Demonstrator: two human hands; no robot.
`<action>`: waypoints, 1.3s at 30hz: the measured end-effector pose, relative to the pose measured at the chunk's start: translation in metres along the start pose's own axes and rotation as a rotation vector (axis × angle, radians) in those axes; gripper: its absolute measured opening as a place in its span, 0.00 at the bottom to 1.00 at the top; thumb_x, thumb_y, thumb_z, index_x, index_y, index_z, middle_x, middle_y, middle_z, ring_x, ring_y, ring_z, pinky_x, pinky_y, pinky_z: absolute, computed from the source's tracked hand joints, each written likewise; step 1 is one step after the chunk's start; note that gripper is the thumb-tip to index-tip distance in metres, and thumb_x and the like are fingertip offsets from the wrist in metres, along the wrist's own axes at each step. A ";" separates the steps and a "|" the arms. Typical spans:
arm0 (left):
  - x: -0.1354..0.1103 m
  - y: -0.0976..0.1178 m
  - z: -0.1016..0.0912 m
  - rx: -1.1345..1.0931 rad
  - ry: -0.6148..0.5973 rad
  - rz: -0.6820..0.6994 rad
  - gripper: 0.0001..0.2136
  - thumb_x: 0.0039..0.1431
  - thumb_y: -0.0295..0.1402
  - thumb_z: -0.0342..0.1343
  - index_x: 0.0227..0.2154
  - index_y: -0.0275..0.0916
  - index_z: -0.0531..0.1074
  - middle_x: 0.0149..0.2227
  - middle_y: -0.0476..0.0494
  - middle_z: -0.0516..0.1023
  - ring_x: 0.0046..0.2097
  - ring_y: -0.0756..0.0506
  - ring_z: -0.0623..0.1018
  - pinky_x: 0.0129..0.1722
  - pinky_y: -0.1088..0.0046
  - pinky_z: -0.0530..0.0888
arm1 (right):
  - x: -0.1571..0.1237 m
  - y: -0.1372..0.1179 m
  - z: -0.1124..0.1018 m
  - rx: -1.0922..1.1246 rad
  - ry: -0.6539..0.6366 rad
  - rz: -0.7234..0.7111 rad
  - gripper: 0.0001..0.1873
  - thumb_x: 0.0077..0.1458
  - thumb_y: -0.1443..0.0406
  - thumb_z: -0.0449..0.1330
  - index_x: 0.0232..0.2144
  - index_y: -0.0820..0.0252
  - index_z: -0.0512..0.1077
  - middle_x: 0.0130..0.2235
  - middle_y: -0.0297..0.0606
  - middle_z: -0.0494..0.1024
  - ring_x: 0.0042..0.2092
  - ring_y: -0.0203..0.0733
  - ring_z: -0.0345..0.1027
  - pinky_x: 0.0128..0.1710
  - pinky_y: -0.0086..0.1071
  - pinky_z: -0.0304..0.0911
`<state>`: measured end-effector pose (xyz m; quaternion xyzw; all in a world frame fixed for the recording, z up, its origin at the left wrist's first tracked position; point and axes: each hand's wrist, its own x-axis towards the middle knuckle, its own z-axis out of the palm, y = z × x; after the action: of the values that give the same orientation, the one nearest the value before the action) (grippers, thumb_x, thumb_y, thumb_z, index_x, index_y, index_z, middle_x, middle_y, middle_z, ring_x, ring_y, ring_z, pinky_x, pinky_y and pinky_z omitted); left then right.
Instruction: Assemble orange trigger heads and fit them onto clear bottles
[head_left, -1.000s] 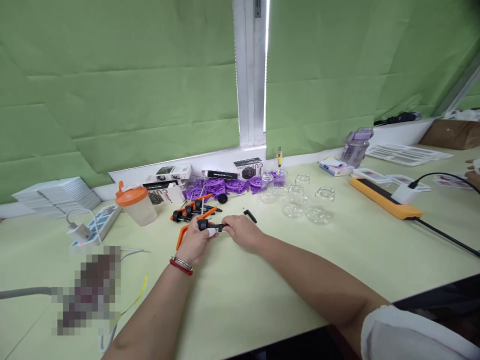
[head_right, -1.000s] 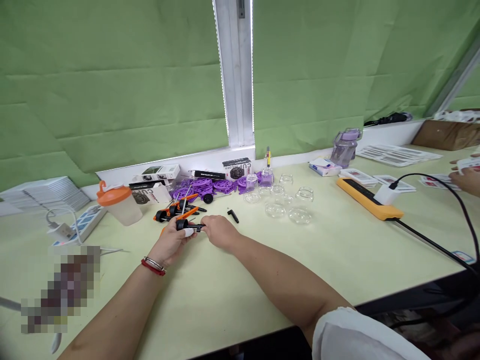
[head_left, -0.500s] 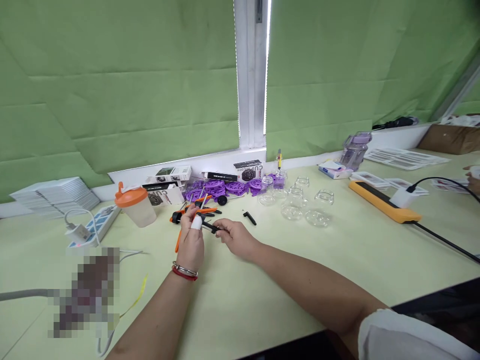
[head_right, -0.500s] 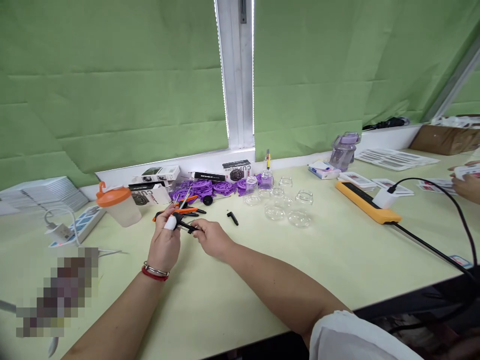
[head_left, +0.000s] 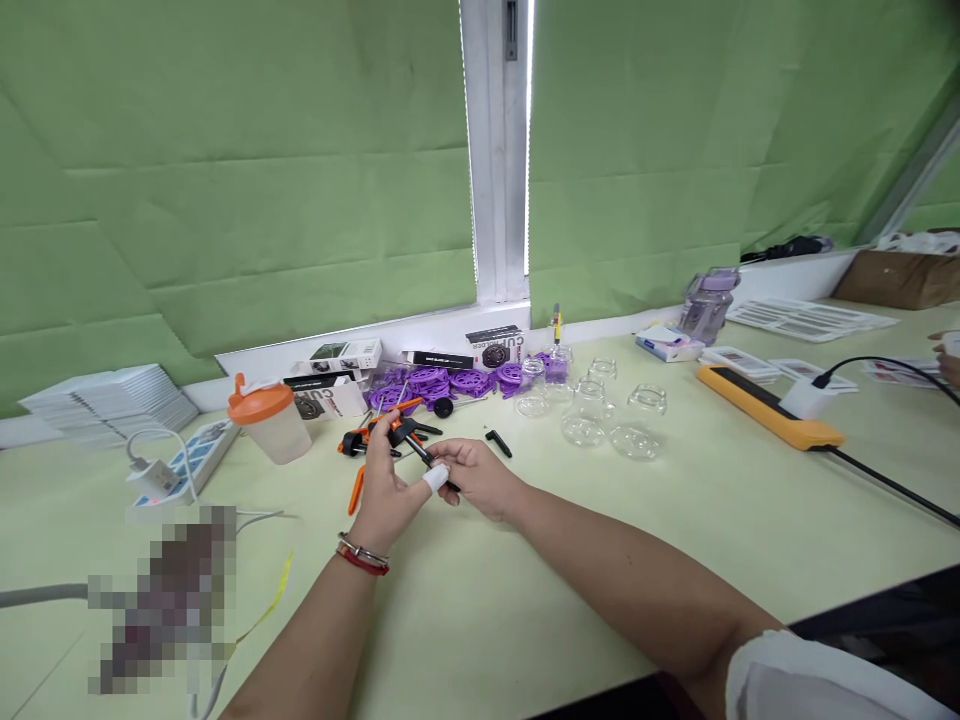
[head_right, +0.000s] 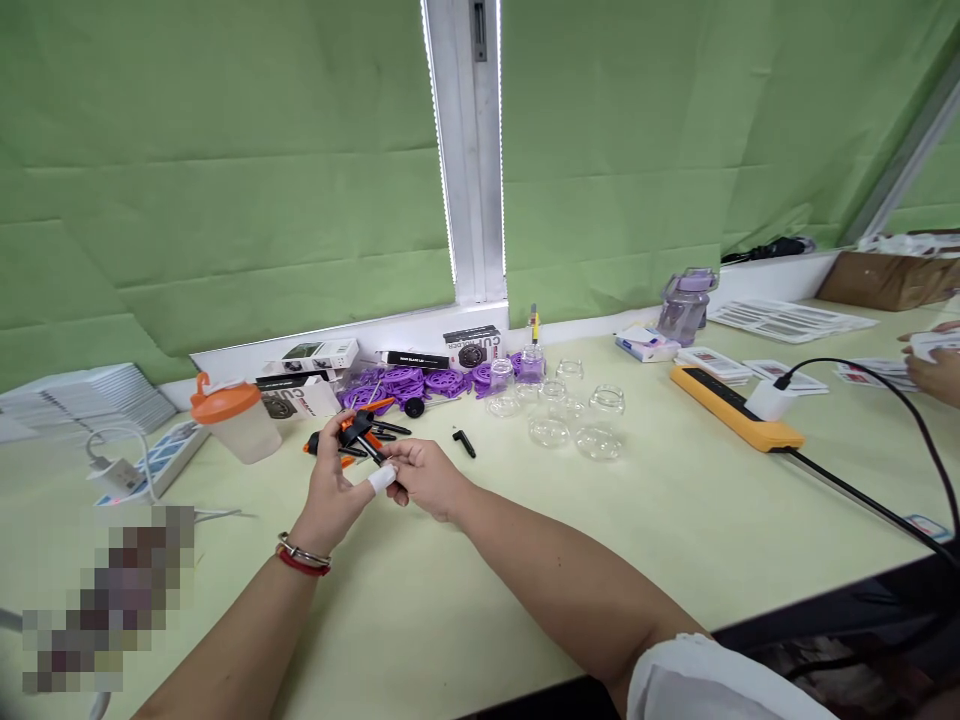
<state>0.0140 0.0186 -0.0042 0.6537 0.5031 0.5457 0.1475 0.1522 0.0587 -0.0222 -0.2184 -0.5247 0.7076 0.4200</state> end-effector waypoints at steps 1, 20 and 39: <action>0.001 -0.002 -0.001 0.020 -0.007 0.013 0.38 0.46 0.32 0.63 0.59 0.47 0.52 0.61 0.39 0.56 0.62 0.38 0.58 0.61 0.56 0.56 | 0.000 -0.001 0.000 0.001 -0.013 0.007 0.16 0.46 0.61 0.63 0.37 0.65 0.70 0.19 0.27 0.68 0.18 0.29 0.58 0.17 0.25 0.53; 0.001 -0.008 -0.003 0.232 -0.199 0.084 0.63 0.28 0.35 0.70 0.66 0.40 0.35 0.67 0.29 0.41 0.66 0.27 0.46 0.61 0.46 0.52 | -0.010 -0.015 0.000 0.014 -0.073 0.119 0.14 0.40 0.60 0.68 0.26 0.67 0.75 0.25 0.37 0.77 0.26 0.33 0.67 0.30 0.29 0.60; 0.000 -0.001 -0.004 0.325 -0.218 0.133 0.54 0.30 0.35 0.68 0.63 0.39 0.47 0.61 0.30 0.55 0.62 0.28 0.58 0.58 0.47 0.59 | -0.009 -0.014 -0.001 0.078 -0.094 0.162 0.21 0.37 0.56 0.71 0.28 0.67 0.74 0.27 0.39 0.78 0.26 0.34 0.69 0.30 0.31 0.63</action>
<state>0.0096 0.0182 -0.0035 0.7559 0.5213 0.3918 0.0571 0.1631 0.0537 -0.0111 -0.2101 -0.4965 0.7685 0.3447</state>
